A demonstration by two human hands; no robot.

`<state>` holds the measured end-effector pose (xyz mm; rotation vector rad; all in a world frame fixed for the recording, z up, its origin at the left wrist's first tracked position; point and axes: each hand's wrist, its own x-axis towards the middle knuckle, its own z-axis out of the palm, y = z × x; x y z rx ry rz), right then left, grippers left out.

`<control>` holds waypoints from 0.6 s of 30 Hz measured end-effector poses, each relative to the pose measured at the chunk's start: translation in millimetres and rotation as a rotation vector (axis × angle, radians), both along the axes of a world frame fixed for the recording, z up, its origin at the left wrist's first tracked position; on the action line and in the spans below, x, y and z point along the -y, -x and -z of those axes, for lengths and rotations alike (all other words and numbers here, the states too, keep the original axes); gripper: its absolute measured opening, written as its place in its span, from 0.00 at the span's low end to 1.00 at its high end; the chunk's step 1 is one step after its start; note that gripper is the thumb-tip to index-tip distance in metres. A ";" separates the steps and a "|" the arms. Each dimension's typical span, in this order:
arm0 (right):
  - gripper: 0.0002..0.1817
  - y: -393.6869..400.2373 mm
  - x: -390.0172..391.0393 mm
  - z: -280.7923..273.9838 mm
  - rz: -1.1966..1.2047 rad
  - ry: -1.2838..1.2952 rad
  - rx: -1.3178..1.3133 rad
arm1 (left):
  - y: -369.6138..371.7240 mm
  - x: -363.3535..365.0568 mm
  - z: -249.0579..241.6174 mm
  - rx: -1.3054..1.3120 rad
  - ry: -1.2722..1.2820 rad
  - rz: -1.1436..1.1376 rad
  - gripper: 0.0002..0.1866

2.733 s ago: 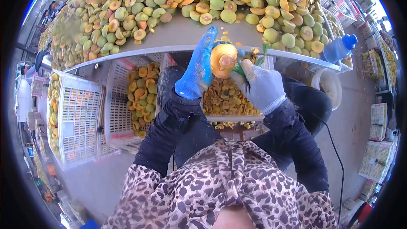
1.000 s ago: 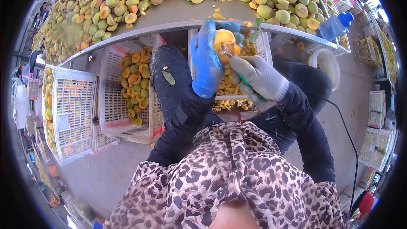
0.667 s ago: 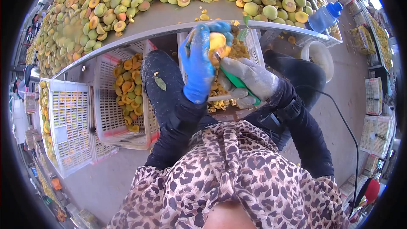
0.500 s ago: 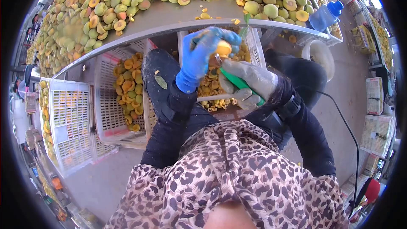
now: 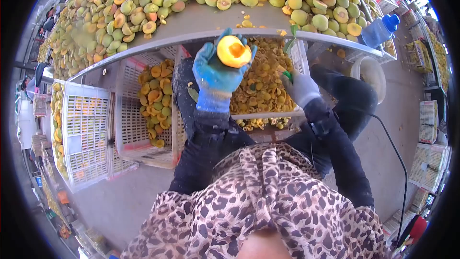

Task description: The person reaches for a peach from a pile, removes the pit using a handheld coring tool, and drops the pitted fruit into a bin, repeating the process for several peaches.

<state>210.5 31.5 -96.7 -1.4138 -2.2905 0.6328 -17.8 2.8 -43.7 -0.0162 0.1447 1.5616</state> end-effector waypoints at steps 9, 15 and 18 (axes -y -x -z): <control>0.14 28.3 3.8 -109.2 -0.194 -0.279 -0.146 | -2.3 22.5 -23.4 -0.343 0.005 0.324 0.27; 0.13 32.9 4.8 -121.0 -0.329 -0.442 0.158 | -4.5 38.7 -23.3 -0.439 -0.059 0.380 0.29; 0.11 34.3 10.8 -123.2 -0.361 -0.434 0.240 | -17.0 53.1 -19.9 -0.734 -0.268 0.126 0.32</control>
